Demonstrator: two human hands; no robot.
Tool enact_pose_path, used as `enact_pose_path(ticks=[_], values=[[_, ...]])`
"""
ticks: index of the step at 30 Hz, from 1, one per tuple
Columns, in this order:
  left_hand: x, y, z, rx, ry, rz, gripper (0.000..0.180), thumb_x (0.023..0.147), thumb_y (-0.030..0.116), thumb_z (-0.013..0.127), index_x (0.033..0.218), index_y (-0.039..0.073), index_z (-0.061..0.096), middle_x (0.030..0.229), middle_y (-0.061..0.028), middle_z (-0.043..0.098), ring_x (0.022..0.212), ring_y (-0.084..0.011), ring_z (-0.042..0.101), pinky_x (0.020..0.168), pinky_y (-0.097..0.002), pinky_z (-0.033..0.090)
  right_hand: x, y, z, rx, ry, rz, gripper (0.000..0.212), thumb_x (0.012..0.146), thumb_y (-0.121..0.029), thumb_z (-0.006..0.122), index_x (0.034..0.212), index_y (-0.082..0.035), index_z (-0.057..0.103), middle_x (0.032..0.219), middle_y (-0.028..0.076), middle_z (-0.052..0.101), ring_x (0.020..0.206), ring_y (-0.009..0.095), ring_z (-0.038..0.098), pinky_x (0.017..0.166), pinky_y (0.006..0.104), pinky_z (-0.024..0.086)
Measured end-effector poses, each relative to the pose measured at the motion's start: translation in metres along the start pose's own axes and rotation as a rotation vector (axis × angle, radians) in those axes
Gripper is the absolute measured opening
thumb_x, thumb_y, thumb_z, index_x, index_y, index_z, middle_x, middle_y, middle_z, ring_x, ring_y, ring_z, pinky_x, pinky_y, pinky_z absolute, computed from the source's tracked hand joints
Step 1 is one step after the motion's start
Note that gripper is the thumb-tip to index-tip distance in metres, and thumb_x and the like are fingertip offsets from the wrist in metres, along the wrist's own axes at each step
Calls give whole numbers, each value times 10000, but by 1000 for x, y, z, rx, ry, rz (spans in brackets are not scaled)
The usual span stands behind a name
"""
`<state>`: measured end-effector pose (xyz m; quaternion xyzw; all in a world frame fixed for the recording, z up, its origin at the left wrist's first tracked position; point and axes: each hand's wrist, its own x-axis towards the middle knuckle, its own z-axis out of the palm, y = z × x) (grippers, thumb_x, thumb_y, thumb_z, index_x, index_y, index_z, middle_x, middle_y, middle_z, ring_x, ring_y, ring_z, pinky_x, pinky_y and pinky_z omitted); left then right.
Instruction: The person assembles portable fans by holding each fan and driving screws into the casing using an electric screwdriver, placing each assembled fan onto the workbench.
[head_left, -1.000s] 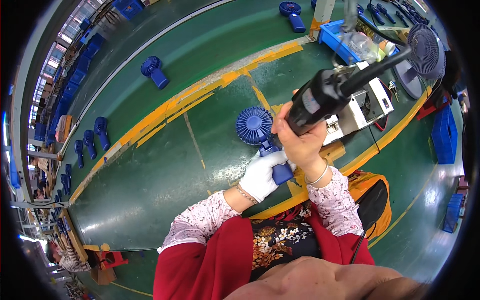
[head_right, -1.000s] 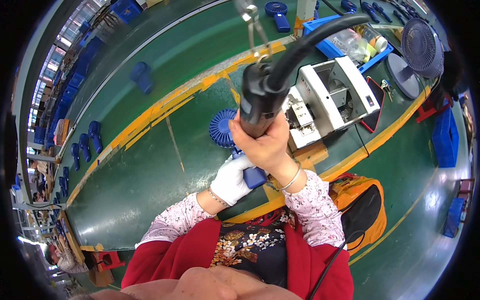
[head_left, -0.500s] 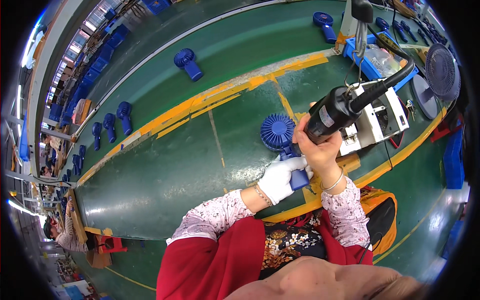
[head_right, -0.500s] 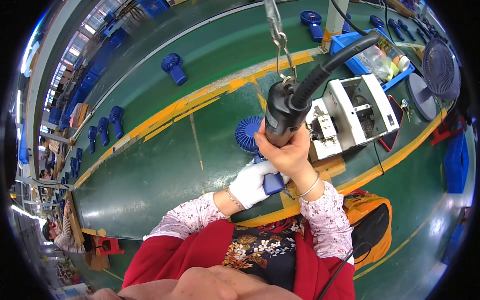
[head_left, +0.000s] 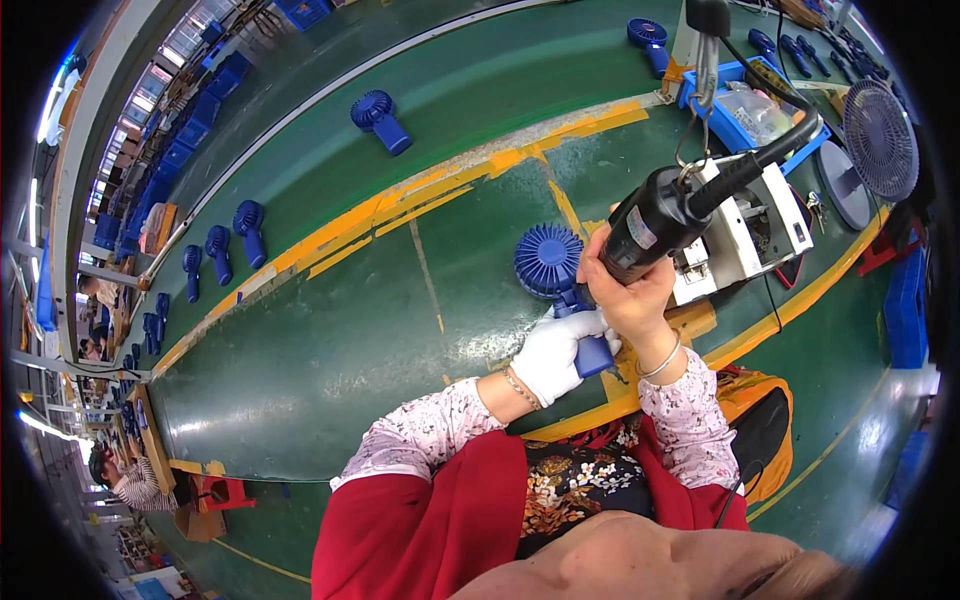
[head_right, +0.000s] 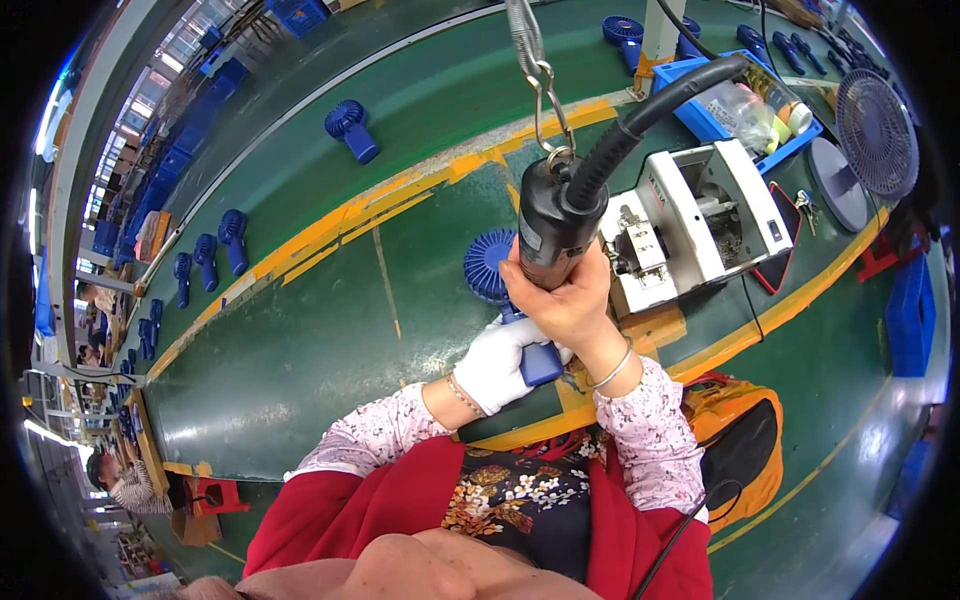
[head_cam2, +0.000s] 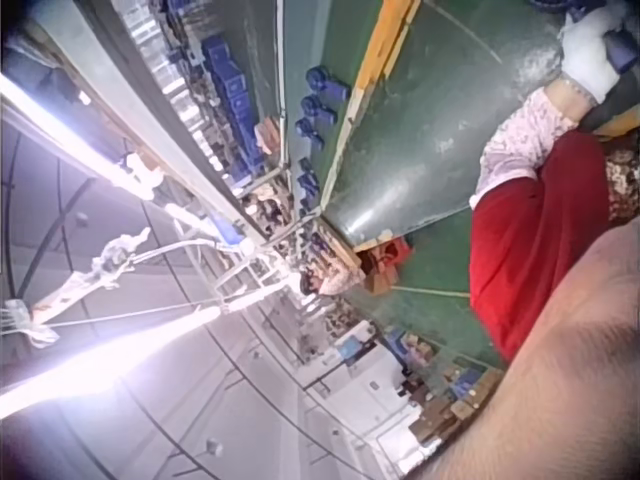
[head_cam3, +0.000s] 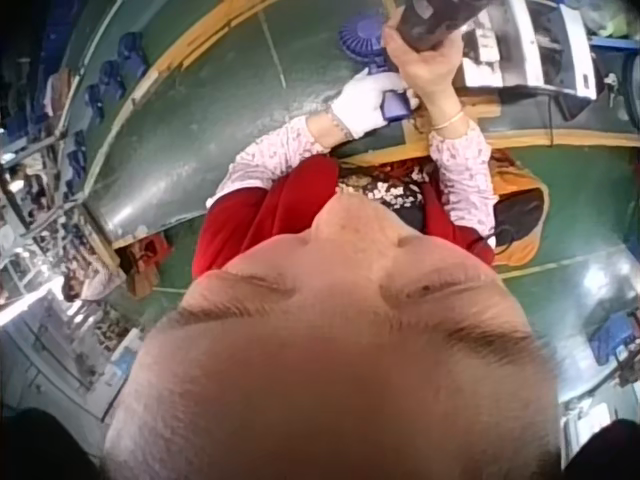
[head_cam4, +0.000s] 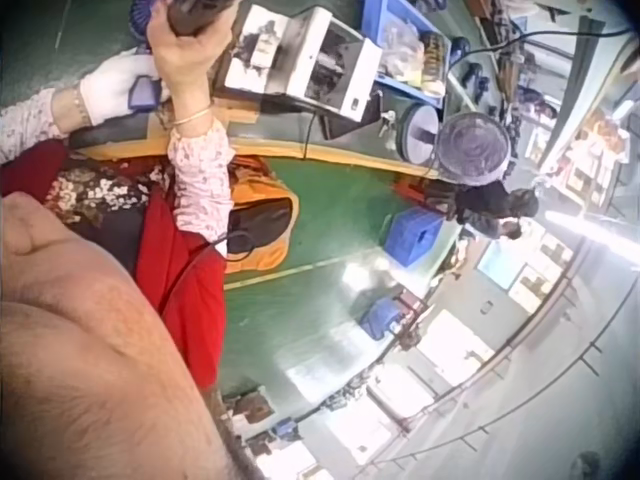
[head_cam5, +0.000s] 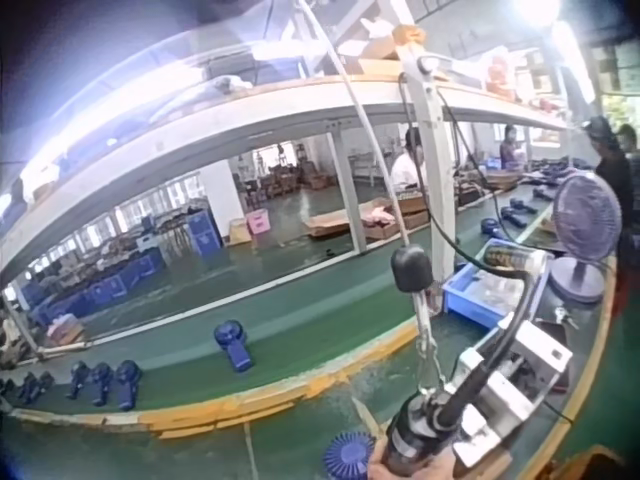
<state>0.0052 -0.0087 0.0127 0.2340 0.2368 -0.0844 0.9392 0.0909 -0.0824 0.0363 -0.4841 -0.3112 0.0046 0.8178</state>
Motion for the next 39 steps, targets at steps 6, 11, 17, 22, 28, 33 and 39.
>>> enact_pose_path(ticks=[6,11,17,22,28,33,39], values=[[11,5,-17,-113,-26,-162,122,784,3,583,906,2,570,764,-83,578,693,-211,573,670,-354,499,7,-12,-3,-63,-66,-124,532,802,103,563,1287,31,359,876,116,551,668,168,574,605,309,502],[2,53,-32,-312,-597,-182,876,652,157,650,1436,99,265,705,-30,485,573,-157,478,541,-325,401,20,-54,-8,-42,55,-320,584,812,94,526,1355,51,316,853,119,537,643,189,574,588,327,501],[14,75,-35,-218,-701,-111,909,639,164,644,1447,71,237,669,-40,478,515,-178,471,485,-341,380,12,-39,-21,-97,-11,-136,594,782,72,604,1318,71,347,833,112,563,634,159,564,587,278,477],[37,104,-35,-101,-458,-107,771,661,138,635,1369,71,337,777,-91,543,613,-245,523,577,-384,440,12,-34,-11,-183,17,123,409,688,-55,770,1028,1,551,749,29,632,654,94,600,632,246,489],[149,208,-23,918,51,671,481,863,306,615,1269,109,446,969,-69,562,898,-157,531,759,-312,449,8,-23,-13,-276,-2,93,438,700,-71,764,1070,4,541,749,38,639,649,93,607,634,246,492],[188,273,-37,2153,914,1148,427,776,412,625,1142,192,616,1299,-179,430,1179,-380,427,966,-460,382,8,-13,-13,-361,-93,126,487,705,-74,763,1117,11,519,789,42,641,675,107,612,652,252,493],[182,297,-65,1790,982,840,539,672,229,652,1194,144,545,1366,-188,356,1158,-388,468,1000,-429,386,12,-11,-10,-268,-107,197,433,737,-71,736,1110,-14,523,788,42,647,672,123,621,666,283,507]])
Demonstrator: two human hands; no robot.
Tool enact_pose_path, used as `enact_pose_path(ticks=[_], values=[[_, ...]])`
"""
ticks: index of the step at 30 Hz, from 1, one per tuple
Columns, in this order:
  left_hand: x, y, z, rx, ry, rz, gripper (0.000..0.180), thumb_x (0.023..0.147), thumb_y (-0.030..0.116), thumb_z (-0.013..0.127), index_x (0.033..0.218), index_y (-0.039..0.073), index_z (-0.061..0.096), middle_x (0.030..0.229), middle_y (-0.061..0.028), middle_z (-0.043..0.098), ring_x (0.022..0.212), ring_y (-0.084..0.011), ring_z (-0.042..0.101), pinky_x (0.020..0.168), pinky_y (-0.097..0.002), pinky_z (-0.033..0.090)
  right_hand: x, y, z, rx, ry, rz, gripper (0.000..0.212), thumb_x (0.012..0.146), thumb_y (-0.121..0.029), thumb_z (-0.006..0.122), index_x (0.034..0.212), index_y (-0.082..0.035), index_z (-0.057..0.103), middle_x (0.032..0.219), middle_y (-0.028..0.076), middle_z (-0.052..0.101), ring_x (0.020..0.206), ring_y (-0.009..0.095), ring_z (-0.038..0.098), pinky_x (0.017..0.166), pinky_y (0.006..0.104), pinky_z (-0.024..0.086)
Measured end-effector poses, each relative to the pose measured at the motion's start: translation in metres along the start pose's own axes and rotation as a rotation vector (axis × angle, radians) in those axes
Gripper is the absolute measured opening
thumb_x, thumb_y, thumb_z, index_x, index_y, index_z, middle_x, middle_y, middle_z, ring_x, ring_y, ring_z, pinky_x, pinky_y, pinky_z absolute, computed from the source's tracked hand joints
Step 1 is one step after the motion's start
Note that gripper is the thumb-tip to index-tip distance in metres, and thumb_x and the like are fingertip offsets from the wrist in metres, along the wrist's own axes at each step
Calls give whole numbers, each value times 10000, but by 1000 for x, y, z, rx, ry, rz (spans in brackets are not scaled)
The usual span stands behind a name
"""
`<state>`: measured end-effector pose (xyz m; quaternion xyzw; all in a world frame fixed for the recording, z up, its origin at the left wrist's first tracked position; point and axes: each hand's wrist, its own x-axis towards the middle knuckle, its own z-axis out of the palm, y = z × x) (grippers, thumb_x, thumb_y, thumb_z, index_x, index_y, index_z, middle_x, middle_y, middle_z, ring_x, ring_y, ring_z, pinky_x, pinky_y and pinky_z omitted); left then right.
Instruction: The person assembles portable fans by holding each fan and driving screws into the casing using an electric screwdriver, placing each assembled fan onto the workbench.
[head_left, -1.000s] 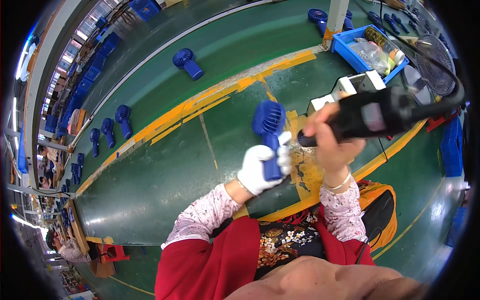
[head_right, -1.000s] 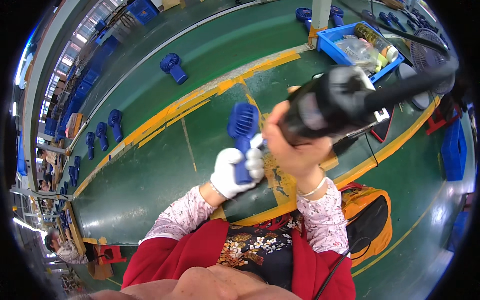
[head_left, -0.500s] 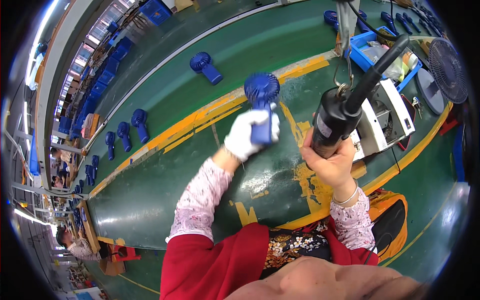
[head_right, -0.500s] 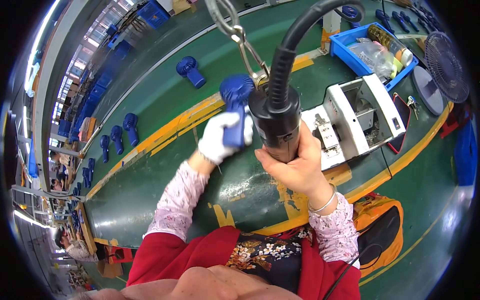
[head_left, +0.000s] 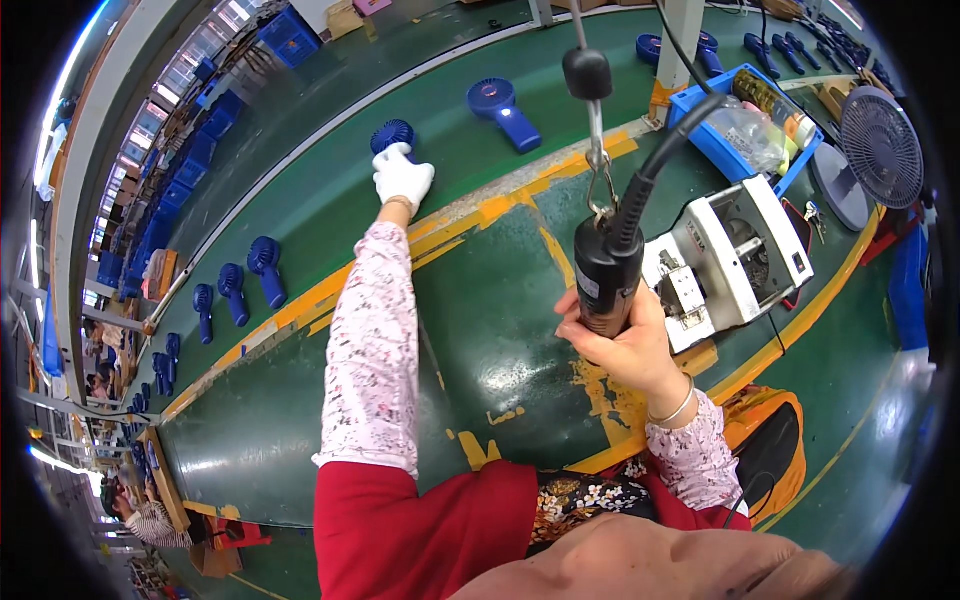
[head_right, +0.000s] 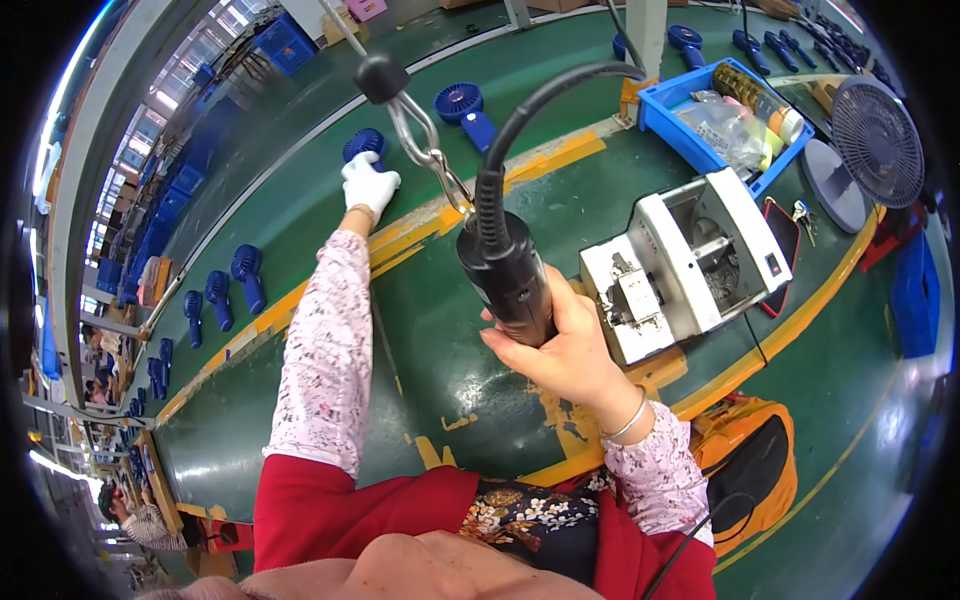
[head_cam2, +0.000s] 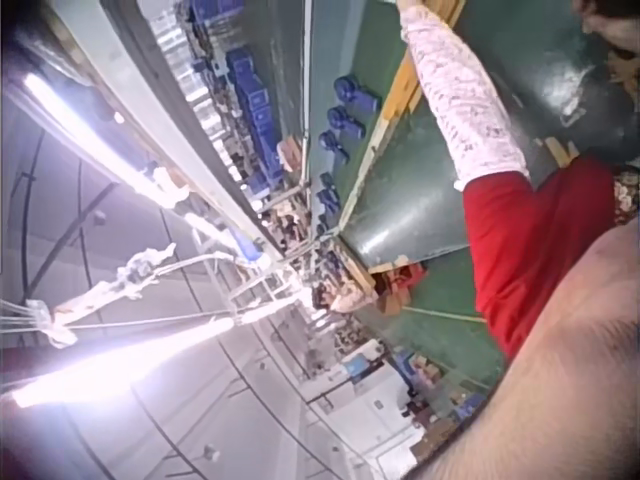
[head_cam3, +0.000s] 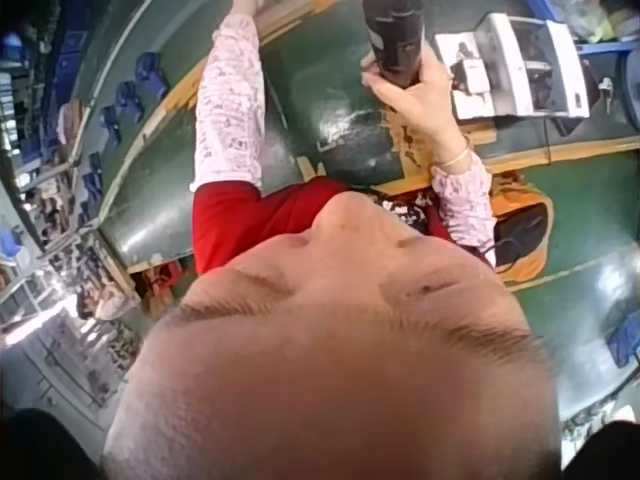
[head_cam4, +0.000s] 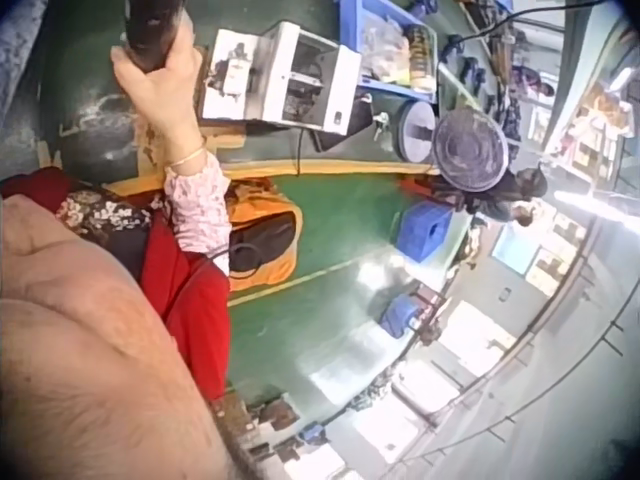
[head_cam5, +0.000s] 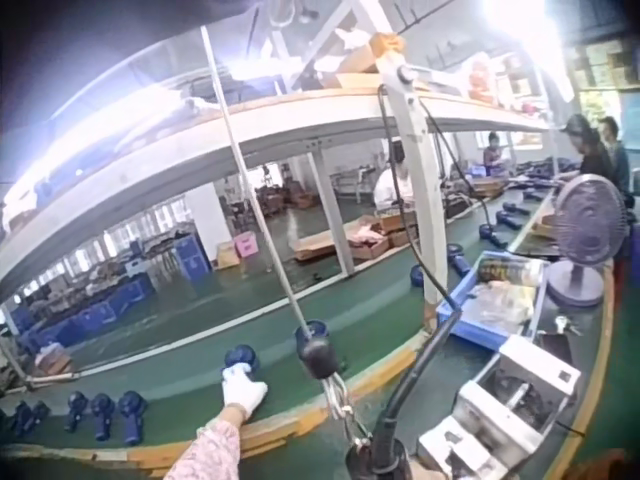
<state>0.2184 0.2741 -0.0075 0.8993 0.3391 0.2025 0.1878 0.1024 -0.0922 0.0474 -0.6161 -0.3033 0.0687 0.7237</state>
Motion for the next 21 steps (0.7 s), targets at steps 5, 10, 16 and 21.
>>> enact_pose_path(ticks=[5,10,16,21], values=[[-16,-29,-24,-1365,-855,-315,430,705,-22,608,1106,59,475,939,-120,585,789,-216,614,623,-288,532,-1,-5,3,27,58,44,383,729,-65,727,1045,-19,517,769,37,624,656,123,596,644,272,486],[-156,22,-68,-1879,-999,-442,376,893,136,589,1239,80,451,1040,-83,582,856,-209,625,683,-336,565,7,-20,-17,-374,417,-354,453,701,-61,760,1070,12,508,795,82,632,681,164,625,633,278,490],[-268,48,-66,-2064,-1267,-720,536,690,-42,622,1185,120,494,978,-72,564,865,-252,555,762,-386,482,29,-21,-33,-514,622,-507,489,726,-70,757,1128,27,496,829,118,637,687,220,647,620,308,507],[-313,68,-55,-1894,-1301,-780,367,736,-44,616,1072,52,504,914,-83,571,836,-243,585,762,-391,505,26,-26,-25,-505,559,-421,439,764,-59,731,1117,25,483,845,103,633,695,163,630,618,272,492]])
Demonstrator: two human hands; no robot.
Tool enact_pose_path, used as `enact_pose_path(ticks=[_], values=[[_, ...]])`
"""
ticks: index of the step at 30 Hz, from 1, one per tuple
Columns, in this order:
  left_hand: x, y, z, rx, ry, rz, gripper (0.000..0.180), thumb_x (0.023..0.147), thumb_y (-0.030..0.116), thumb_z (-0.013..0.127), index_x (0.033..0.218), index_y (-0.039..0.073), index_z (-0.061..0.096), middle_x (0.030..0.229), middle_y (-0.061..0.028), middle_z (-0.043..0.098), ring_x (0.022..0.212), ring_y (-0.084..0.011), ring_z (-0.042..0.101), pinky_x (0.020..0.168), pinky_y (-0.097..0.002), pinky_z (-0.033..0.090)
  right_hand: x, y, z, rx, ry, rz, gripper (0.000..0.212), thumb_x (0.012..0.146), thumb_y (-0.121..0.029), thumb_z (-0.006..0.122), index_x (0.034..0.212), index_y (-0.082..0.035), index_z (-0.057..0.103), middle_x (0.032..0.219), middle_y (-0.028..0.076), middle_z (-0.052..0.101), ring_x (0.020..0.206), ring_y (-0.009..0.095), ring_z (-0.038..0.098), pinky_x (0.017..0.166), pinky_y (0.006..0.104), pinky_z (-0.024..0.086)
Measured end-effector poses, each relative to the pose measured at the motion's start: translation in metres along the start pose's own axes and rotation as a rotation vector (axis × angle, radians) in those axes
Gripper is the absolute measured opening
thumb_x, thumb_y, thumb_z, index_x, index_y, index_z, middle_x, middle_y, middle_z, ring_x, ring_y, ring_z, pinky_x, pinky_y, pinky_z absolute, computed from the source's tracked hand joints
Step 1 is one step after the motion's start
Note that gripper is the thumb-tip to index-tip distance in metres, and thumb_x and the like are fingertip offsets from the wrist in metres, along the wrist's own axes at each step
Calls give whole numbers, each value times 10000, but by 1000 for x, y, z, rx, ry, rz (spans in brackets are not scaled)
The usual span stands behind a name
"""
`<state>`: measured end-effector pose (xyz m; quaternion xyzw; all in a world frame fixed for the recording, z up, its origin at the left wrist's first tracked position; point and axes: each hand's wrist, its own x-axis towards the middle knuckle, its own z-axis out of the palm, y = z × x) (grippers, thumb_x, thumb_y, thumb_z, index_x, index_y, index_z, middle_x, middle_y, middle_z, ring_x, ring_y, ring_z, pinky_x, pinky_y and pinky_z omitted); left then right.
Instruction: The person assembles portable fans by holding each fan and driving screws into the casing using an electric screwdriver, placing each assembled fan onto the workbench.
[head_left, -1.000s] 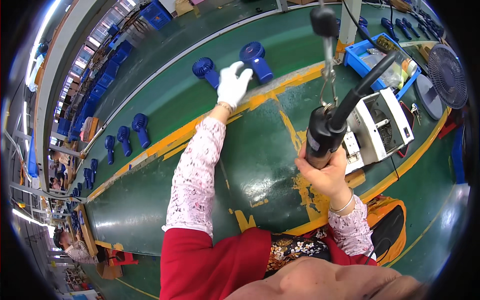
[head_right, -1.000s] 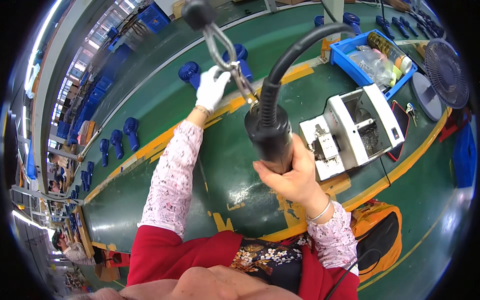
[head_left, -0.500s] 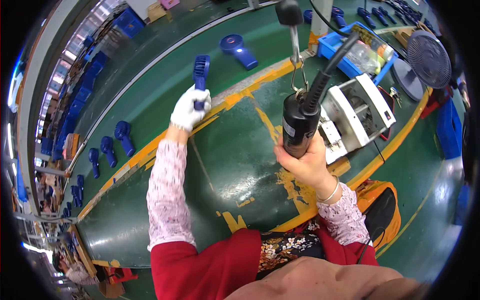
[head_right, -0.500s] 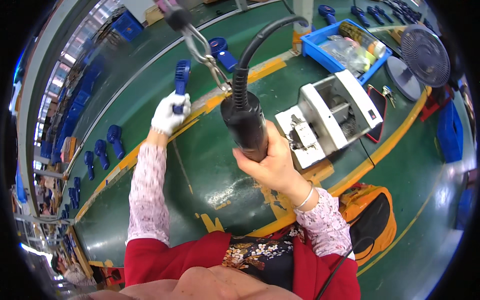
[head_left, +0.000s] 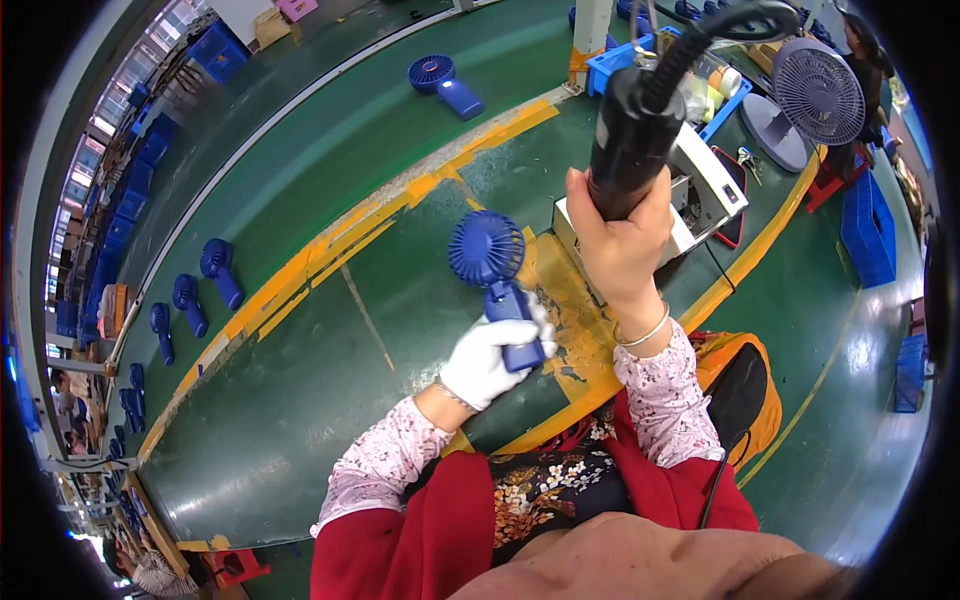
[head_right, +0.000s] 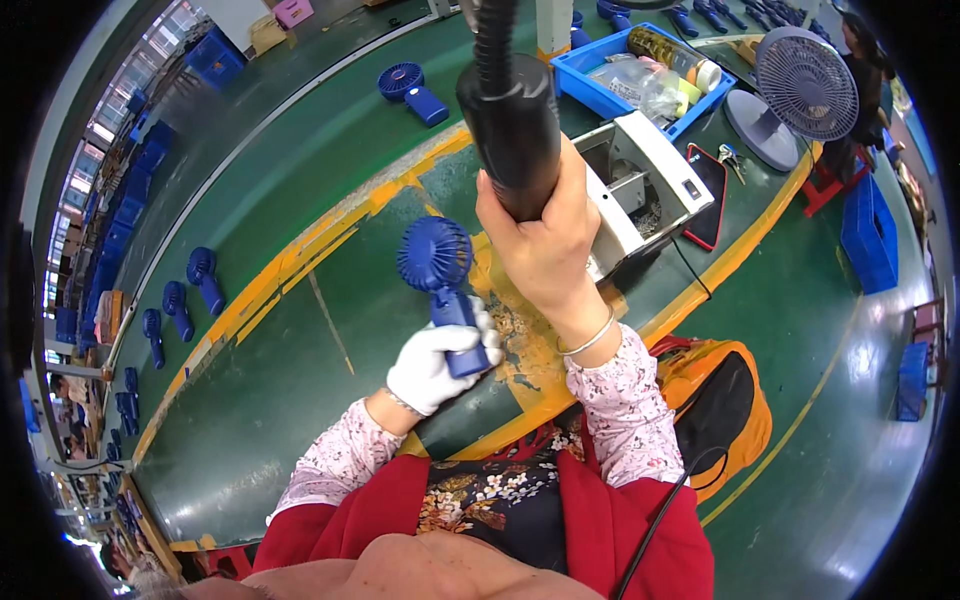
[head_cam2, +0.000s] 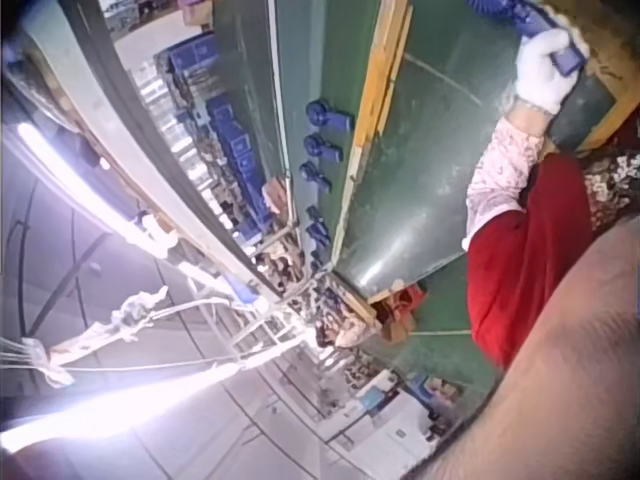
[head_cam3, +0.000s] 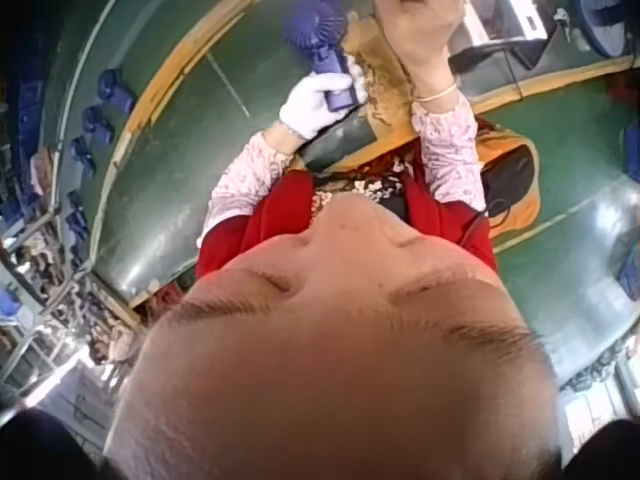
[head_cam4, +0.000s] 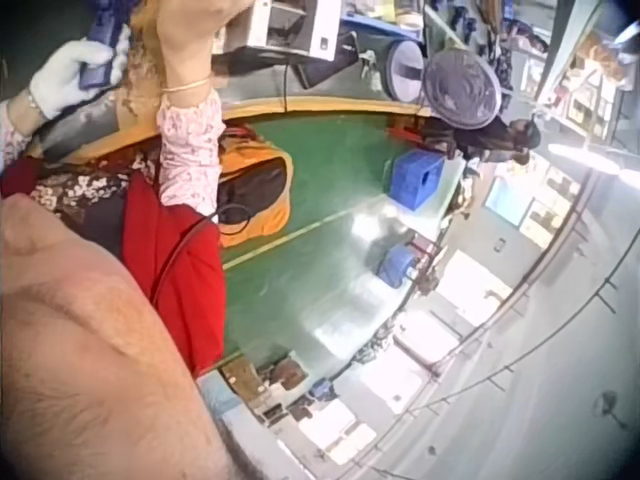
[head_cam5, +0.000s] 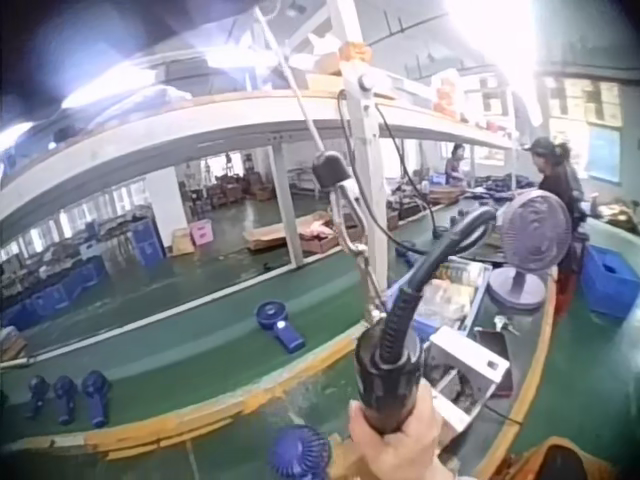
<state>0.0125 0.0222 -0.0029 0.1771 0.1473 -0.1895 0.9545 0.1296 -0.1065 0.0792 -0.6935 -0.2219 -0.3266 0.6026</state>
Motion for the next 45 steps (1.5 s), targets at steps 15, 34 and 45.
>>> enact_pose_path(ticks=[15,34,45], values=[[3,-21,27,215,231,178,139,815,16,611,952,38,592,867,-72,615,739,-191,612,704,-320,512,-41,-5,16,419,-182,114,508,849,76,564,1290,27,316,875,87,571,685,128,578,644,253,495],[-3,-10,15,200,159,-105,181,810,1,601,969,48,527,802,-56,555,727,-199,590,677,-354,508,-27,2,6,758,-572,295,607,710,94,627,1273,70,403,772,108,583,617,139,568,552,250,459],[-7,5,-10,-299,-489,-146,418,709,160,653,1094,83,509,718,21,455,601,-132,451,564,-306,384,15,-1,-4,-15,24,-17,389,745,-42,736,1065,13,521,792,85,643,642,147,632,598,260,492]])
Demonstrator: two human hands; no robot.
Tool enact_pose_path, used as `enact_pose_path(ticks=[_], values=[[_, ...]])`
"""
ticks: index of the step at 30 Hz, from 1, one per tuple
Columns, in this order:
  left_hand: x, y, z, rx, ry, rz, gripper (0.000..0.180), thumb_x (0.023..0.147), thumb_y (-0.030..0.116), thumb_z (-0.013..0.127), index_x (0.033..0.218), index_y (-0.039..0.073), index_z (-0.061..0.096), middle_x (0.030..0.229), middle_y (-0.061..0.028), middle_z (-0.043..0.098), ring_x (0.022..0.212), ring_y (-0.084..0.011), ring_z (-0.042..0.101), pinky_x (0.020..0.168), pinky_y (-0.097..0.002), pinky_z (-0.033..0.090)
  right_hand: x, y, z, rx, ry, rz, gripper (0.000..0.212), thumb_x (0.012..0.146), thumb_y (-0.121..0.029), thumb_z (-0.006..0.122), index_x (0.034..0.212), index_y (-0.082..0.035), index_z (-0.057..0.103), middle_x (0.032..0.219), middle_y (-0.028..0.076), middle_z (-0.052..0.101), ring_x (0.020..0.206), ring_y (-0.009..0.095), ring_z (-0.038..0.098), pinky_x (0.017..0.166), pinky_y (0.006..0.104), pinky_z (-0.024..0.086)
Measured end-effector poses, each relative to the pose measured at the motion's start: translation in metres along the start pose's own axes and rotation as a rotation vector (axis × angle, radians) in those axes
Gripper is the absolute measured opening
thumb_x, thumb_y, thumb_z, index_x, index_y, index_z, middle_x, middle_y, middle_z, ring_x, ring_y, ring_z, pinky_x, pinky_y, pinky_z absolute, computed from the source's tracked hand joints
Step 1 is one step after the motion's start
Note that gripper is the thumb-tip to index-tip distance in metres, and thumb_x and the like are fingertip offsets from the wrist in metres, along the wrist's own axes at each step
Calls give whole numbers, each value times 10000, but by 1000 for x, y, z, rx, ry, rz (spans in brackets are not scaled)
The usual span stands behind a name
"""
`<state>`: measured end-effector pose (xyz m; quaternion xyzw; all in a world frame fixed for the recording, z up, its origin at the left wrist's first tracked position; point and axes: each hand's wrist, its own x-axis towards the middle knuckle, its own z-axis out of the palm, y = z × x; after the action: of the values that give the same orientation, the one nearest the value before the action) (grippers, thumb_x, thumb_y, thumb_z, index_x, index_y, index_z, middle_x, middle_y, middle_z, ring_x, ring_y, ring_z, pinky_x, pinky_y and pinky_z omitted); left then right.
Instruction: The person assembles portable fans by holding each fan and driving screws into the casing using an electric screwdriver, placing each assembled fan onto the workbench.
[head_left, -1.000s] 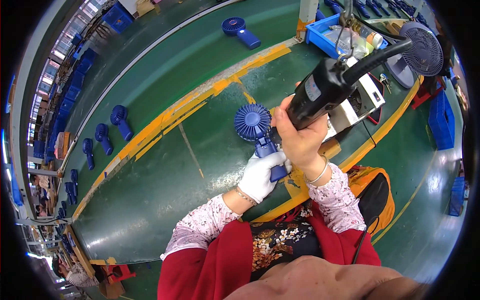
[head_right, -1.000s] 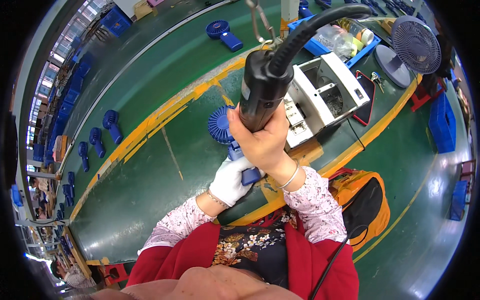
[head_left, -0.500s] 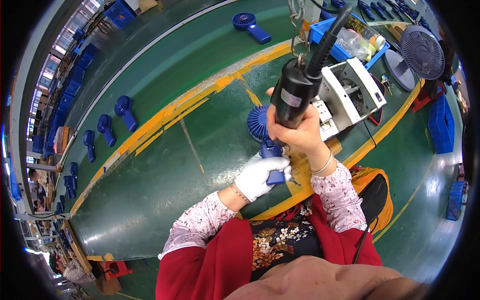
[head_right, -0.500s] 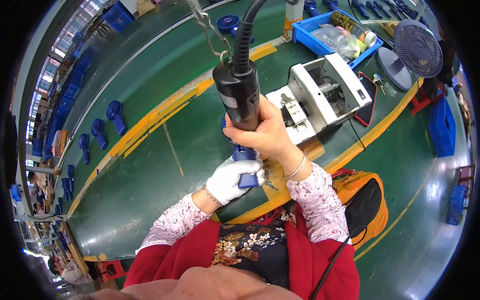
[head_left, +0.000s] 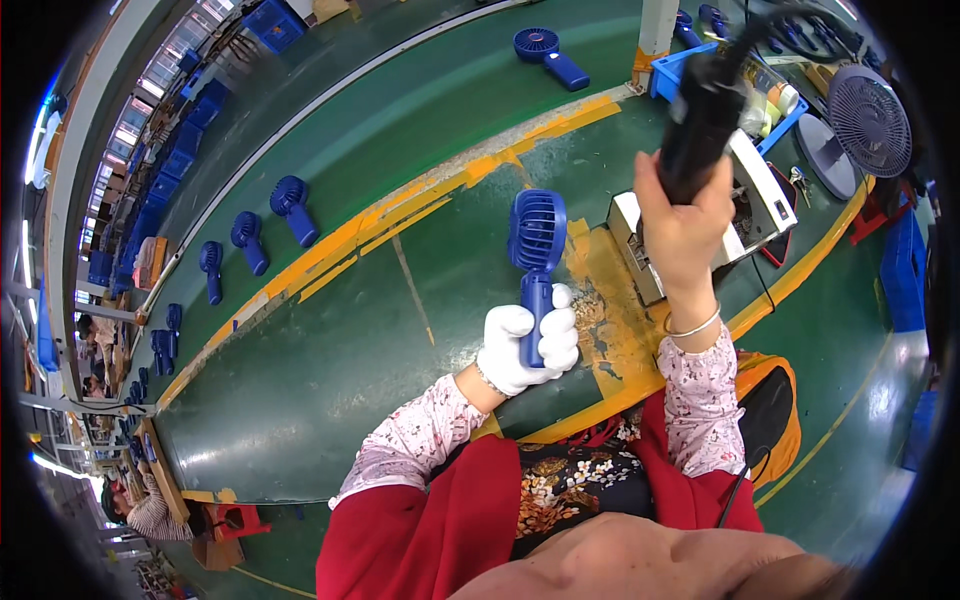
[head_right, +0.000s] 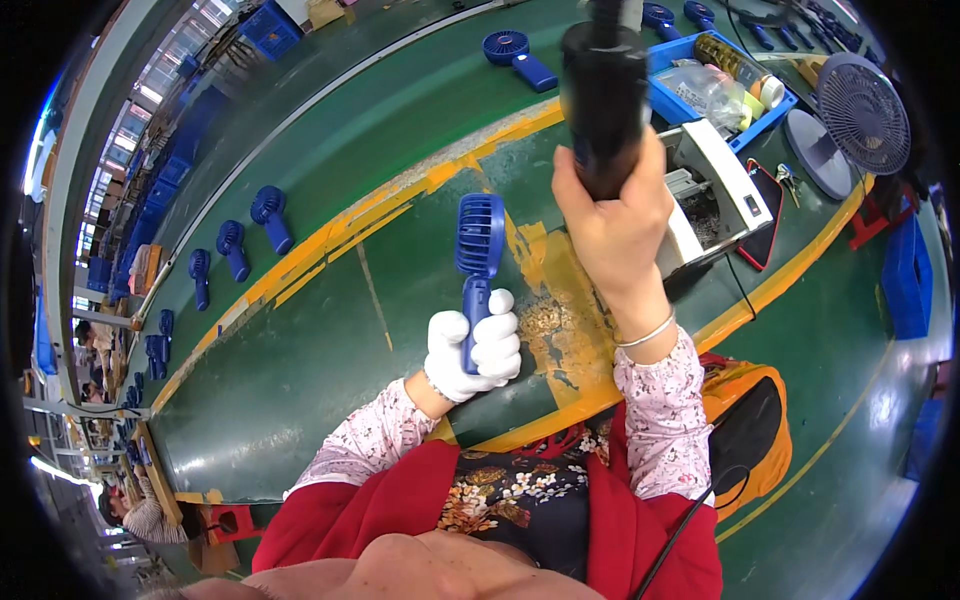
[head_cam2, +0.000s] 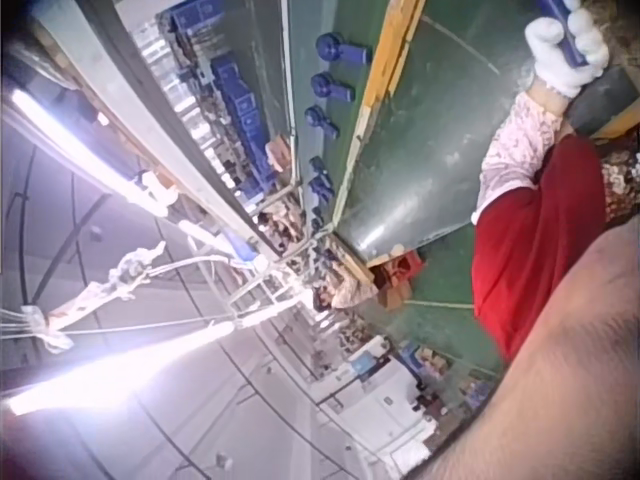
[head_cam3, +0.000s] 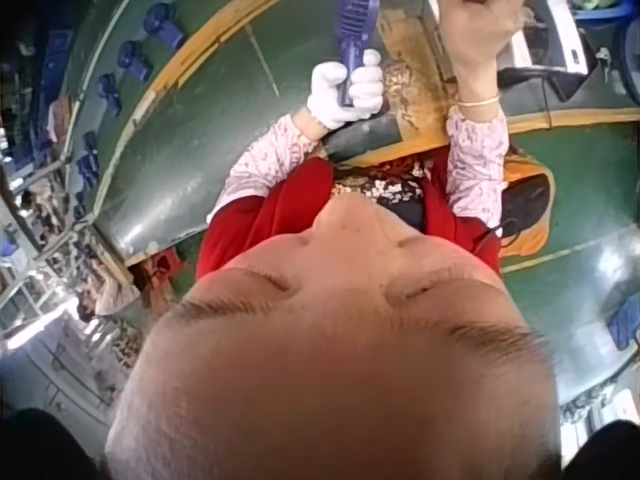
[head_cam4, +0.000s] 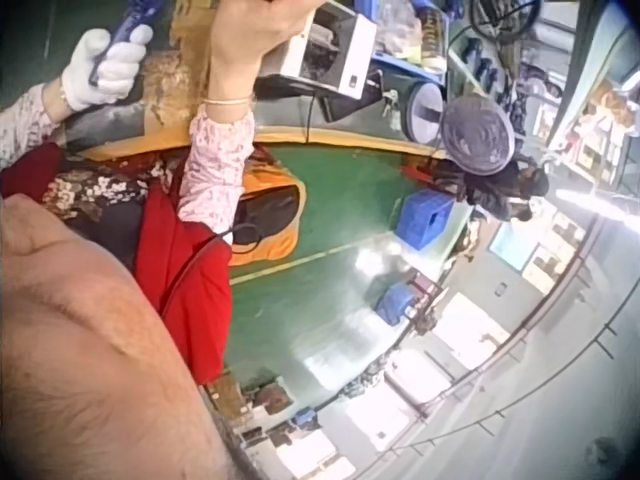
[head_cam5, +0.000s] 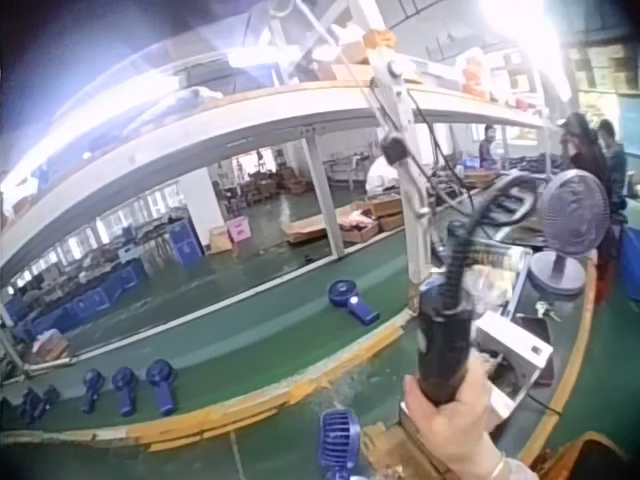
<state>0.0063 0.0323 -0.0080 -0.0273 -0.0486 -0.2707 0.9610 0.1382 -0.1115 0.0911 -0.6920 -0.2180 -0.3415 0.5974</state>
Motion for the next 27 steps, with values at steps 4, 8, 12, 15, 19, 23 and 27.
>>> enact_pose_path(ticks=[4,8,12,15,19,23,27], values=[[8,-10,4,-60,223,121,375,738,116,631,1094,77,522,788,-33,498,712,-173,502,648,-325,424,-5,-2,9,-29,-11,32,361,745,-43,734,1034,15,525,758,61,630,636,117,602,611,256,491],[14,-22,-4,72,539,155,270,792,-23,566,1045,58,518,917,-94,576,821,-255,583,758,-393,510,-32,-12,20,357,-137,265,363,823,35,643,1141,31,467,851,42,583,656,99,576,604,230,477],[27,-33,4,225,661,212,227,794,-40,569,1012,18,544,924,-89,594,809,-231,613,733,-368,525,-57,-12,24,483,-176,245,471,842,57,598,1253,34,369,895,78,577,684,118,578,635,251,493],[21,-33,-12,308,659,231,258,799,-30,575,1054,-2,547,991,-104,608,883,-242,628,760,-383,537,-64,-15,27,505,-206,214,501,850,65,572,1283,24,324,901,87,574,690,130,580,646,264,499],[18,-35,-15,446,606,228,288,808,4,591,1093,2,551,1039,-114,623,926,-252,640,788,-385,549,-68,-12,30,561,-214,207,503,850,67,559,1287,13,315,900,87,569,691,139,581,650,272,501],[19,-40,-8,437,657,291,281,797,19,618,1073,22,565,1003,-102,633,910,-241,642,751,-367,544,-79,-11,33,616,-237,296,501,845,69,558,1282,11,319,895,88,568,682,140,578,647,276,499],[16,-40,-11,1269,606,322,249,779,1,625,1021,36,577,923,-77,633,835,-230,641,662,-335,518,-78,-13,35,681,-229,295,504,844,60,554,1288,16,321,879,93,559,666,156,569,637,300,498]])
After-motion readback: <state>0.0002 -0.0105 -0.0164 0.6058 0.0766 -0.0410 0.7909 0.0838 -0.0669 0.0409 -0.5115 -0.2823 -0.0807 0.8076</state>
